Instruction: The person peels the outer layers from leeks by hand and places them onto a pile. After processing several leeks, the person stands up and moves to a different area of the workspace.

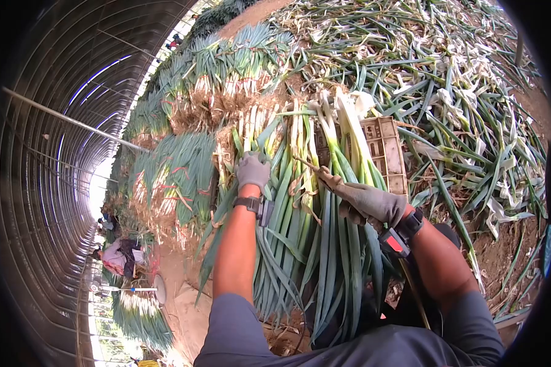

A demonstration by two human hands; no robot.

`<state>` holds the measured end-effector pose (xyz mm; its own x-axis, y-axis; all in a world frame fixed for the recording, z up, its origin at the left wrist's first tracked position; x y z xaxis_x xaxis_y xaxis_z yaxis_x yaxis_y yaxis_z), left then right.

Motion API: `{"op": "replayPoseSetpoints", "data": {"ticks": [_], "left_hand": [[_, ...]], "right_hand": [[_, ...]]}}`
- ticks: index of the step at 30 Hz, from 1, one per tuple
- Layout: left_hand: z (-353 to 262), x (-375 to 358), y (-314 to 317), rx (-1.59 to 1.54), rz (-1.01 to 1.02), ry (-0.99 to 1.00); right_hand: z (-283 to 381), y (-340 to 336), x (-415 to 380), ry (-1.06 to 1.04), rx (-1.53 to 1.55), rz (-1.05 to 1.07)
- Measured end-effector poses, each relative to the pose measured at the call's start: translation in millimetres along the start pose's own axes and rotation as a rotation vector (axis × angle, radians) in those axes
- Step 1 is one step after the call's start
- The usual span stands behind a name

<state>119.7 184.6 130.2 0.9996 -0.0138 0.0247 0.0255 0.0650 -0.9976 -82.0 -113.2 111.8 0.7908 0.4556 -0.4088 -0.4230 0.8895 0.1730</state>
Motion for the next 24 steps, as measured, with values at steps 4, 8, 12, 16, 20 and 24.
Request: {"op": "replayPoseSetpoints", "data": {"ticks": [4, 8, 12, 16, 20, 24], "left_hand": [[11, -5, 3, -0.319, -0.097, 0.047], [-3, 9, -88, -1.224, -0.225, 0.147], [-60, 21, -199, -0.956, 0.016, 0.377], [-34, 79, -203, -0.807, -0.515, 0.599], [10, 38, -108, -0.226, -0.19, 0.081], [50, -26, -21, 0.163, -0.049, -0.067]], "right_hand": [[1, 0, 0, 0.024, 0.013, -0.005], [-17, 3, 12, -0.027, 0.04, -0.032], [-17, 6, 20, -0.018, -0.002, -0.016], [12, 9, -2, -0.086, 0.149, -0.228], [3, -11, -7, 0.005, 0.265, -0.314], [-6, -9, -9, 0.007, 0.155, -0.272]]}}
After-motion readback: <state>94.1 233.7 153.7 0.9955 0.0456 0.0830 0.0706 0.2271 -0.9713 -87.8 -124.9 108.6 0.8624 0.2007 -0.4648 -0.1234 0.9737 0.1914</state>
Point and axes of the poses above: each hand's wrist, its own x-axis towards the middle knuckle, its own y-axis out of the palm, z = x × y, the point moved 2 cm from there along x, towards the middle knuckle, and after that the axes turned 1 degree about z, right-handed, at the moved point
